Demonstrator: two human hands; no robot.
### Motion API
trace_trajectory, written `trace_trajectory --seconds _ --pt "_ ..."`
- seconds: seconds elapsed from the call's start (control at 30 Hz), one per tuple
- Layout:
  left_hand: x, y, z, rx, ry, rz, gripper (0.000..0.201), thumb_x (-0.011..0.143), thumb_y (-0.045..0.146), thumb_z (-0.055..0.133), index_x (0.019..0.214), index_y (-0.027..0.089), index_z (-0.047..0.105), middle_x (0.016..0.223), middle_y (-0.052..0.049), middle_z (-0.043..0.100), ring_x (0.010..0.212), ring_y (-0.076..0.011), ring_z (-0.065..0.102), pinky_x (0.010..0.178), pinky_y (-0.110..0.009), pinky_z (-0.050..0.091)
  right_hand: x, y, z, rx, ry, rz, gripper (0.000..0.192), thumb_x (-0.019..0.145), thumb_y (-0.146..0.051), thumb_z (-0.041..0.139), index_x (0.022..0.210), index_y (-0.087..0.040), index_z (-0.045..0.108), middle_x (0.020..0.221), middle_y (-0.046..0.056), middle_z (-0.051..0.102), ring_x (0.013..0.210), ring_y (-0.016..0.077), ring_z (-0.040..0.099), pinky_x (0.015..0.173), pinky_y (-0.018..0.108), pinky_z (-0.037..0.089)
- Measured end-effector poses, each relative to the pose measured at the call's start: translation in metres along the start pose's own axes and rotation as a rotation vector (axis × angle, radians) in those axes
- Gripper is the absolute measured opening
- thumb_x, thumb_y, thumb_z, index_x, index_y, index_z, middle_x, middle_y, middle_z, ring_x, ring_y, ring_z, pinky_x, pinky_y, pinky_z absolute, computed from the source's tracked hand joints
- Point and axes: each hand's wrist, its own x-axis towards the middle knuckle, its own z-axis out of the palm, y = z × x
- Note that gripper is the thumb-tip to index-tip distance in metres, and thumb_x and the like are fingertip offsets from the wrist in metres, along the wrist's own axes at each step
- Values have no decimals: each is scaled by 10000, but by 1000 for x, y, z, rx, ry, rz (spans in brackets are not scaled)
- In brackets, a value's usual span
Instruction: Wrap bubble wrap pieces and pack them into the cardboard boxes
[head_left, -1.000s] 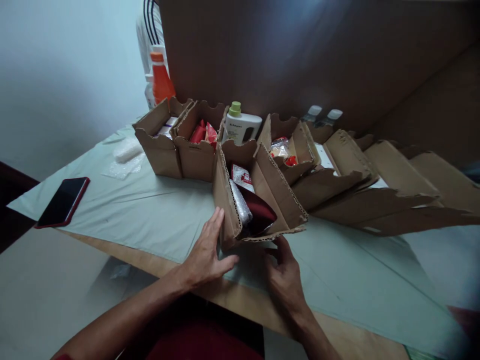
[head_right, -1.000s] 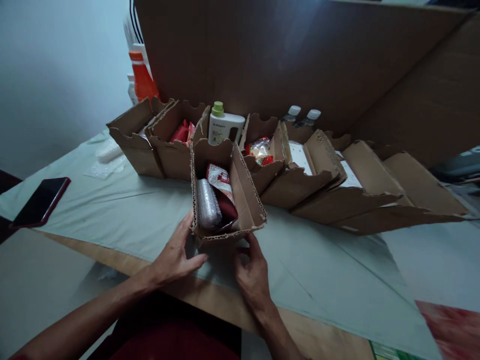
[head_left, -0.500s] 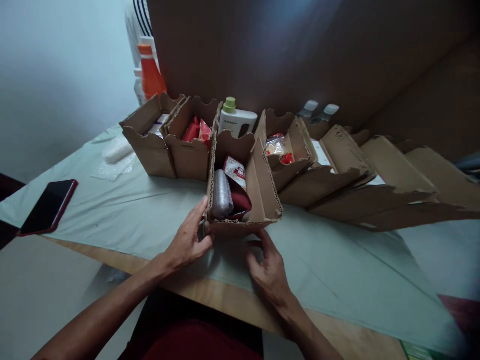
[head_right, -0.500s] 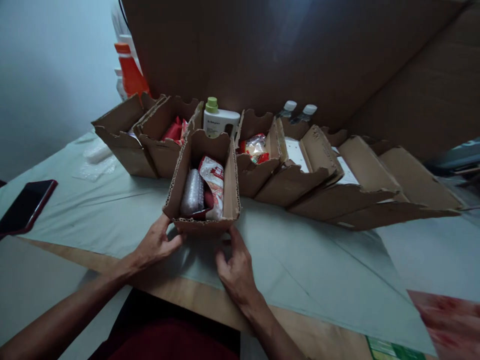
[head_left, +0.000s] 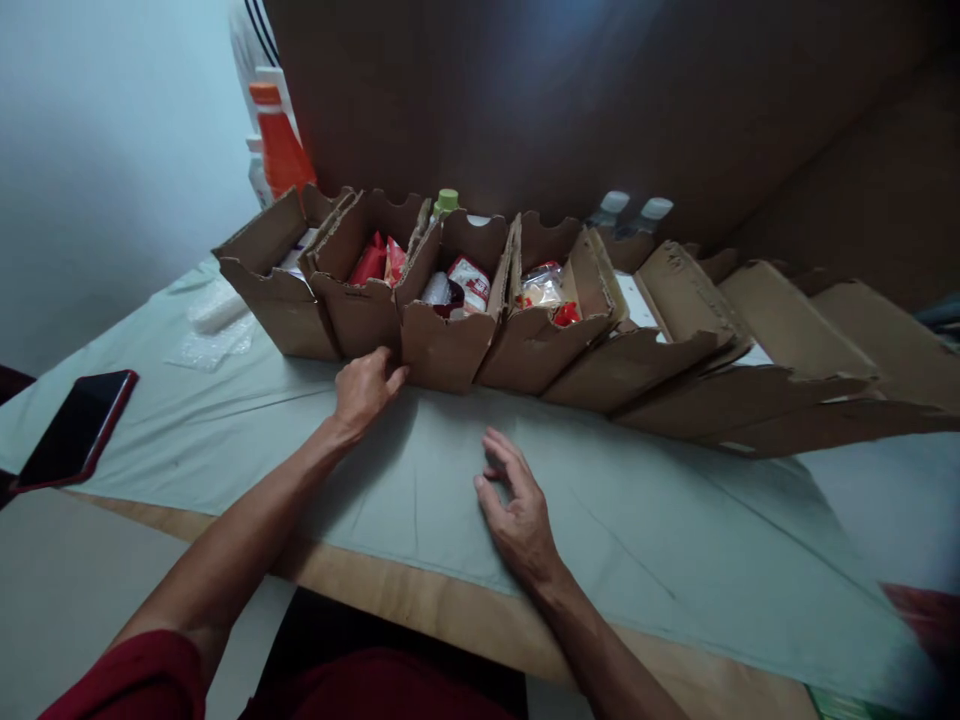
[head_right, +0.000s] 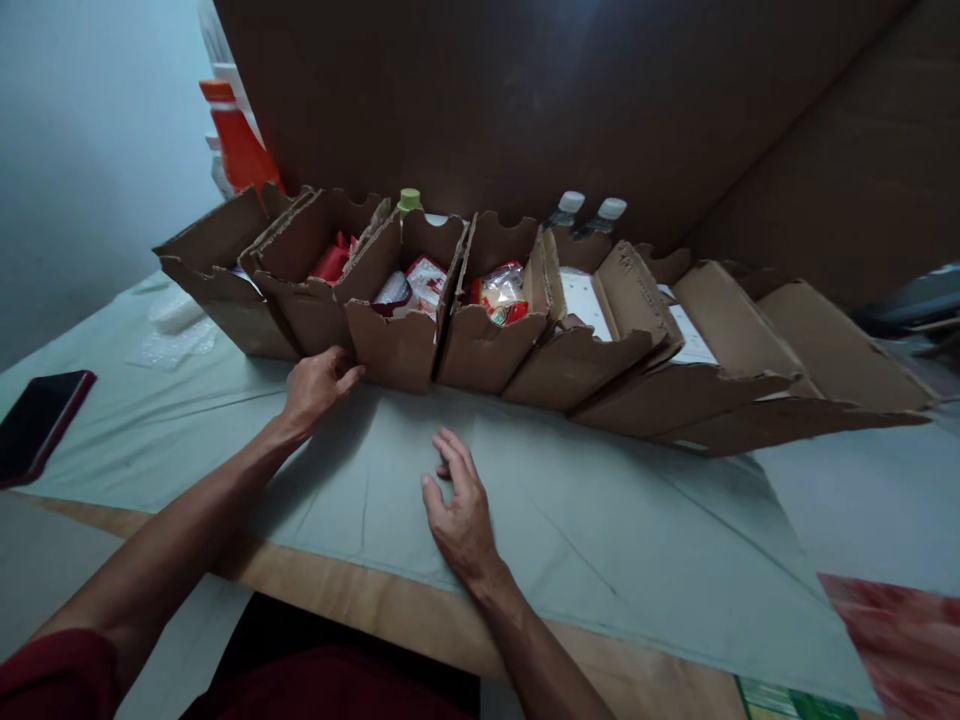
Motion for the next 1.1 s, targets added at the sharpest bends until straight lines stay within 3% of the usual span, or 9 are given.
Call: trace_trajectory --seconds 0.2,0.5,0.6,0.73,0.83,0.9,0.97,1.1 --pt "-17 16 17 -80 -105 106 111 848 307 647 883 202 659 754 -17 693 657 -167 607 666 -280 452 -4 5 0 -25 -51 -19 370 935 -235 547 1289 -238 655 1482 131 575 1309 268 600 988 450 588" --pt "19 30 43 -159 -210 167 257 856 220 575 1084 152 675 847 -41 741 708 -164 650 674 -268 485 -5 9 0 -59 -54 -77 418 925 -195 553 1335 -231 630 1466 131 592 1310 249 604 973 402 602" --pt "-4 31 39 -155 -264 225 285 874 216 555 1126 148 668 857 -53 745 728 -179 660 697 -288 507 -3 7 -7 -120 -22 -137 387 950 -210 549 1328 -238 629 1439 125 617 1311 255 604 1019 445 578" --pt "-64 37 25 -138 -420 386 292 839 185 589 1111 182 693 899 -55 759 800 -200 697 766 -310 549 0 -4 -18 -223 15 -226 417 1038 -330 492 1444 -251 544 1492 121 581 1375 267 555 1110 516 494" --pt "-101 43 16 -86 -593 560 365 856 186 574 1207 159 667 1094 -126 755 968 -260 717 874 -378 571 -6 -21 -11 -328 -56 -369 511 1085 -460 351 1548 -257 432 1502 124 575 1390 283 540 1085 526 487" --pt "-114 44 10 -74 -670 596 351 907 230 545 1226 152 667 1104 -140 751 1004 -289 715 891 -410 575 -14 -39 0 -390 -77 -475 636 1077 -557 277 1599 -201 345 1501 157 570 1414 304 510 1102 537 453" --pt "-121 41 2 -119 -665 572 356 949 285 527 1254 172 672 1115 -128 752 1037 -303 713 905 -414 575 -24 -61 13 -443 -64 -534 744 1059 -614 247 1620 -127 282 1534 196 527 1466 324 443 1161 557 374" --pt "-137 25 -12 -296 -515 552 549 965 380 565 1482 199 531 1406 -127 644 1292 -333 621 1036 -416 534 -35 -96 31 -484 -110 -661 765 1054 -620 263 1595 -83 329 1542 176 527 1536 320 331 1237 536 253"
